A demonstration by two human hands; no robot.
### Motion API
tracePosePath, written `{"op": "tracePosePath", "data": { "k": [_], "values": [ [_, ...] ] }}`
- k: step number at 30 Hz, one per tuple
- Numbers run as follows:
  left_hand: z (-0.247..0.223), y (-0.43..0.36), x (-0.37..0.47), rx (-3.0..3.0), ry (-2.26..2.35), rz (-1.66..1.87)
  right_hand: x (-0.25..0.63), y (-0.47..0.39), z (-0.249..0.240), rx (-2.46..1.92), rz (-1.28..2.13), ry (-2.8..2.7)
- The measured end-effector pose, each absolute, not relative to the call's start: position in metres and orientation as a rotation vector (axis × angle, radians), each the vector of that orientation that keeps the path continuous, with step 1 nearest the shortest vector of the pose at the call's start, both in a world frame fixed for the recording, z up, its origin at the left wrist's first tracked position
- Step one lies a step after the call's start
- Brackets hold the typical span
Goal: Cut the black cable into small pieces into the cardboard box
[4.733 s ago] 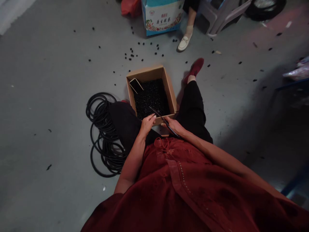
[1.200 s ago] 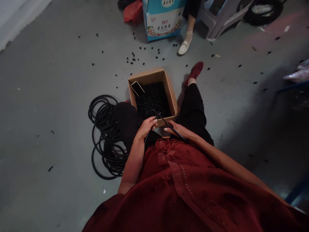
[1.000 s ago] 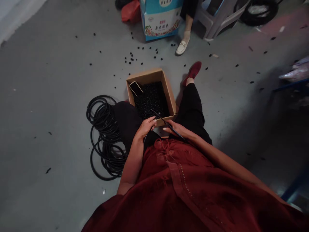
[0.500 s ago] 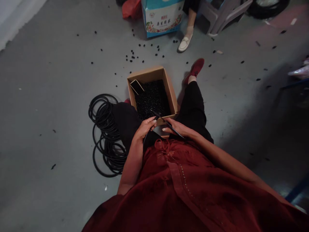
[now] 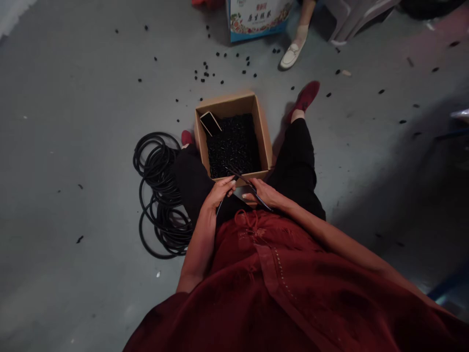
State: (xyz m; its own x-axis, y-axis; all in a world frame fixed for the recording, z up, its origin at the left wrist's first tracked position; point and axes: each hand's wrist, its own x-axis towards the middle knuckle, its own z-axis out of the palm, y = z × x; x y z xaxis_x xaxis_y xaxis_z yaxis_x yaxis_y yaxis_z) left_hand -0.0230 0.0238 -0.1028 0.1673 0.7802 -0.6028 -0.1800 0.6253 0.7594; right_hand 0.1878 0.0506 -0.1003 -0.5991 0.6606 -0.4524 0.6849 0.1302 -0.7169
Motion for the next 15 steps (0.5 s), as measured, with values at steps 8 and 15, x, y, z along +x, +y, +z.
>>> {"op": "tracePosePath", "data": {
  "k": [8,15],
  "values": [
    [-0.116,0.02,-0.023,0.665,1.287,0.746,0.183,0.049,-0.109,1.438,-1.362,2.338],
    [-0.125,0.02,-0.022,0.56,1.301,0.756,0.175,0.053,-0.118,1.454,-1.331,2.285]
  ]
}}
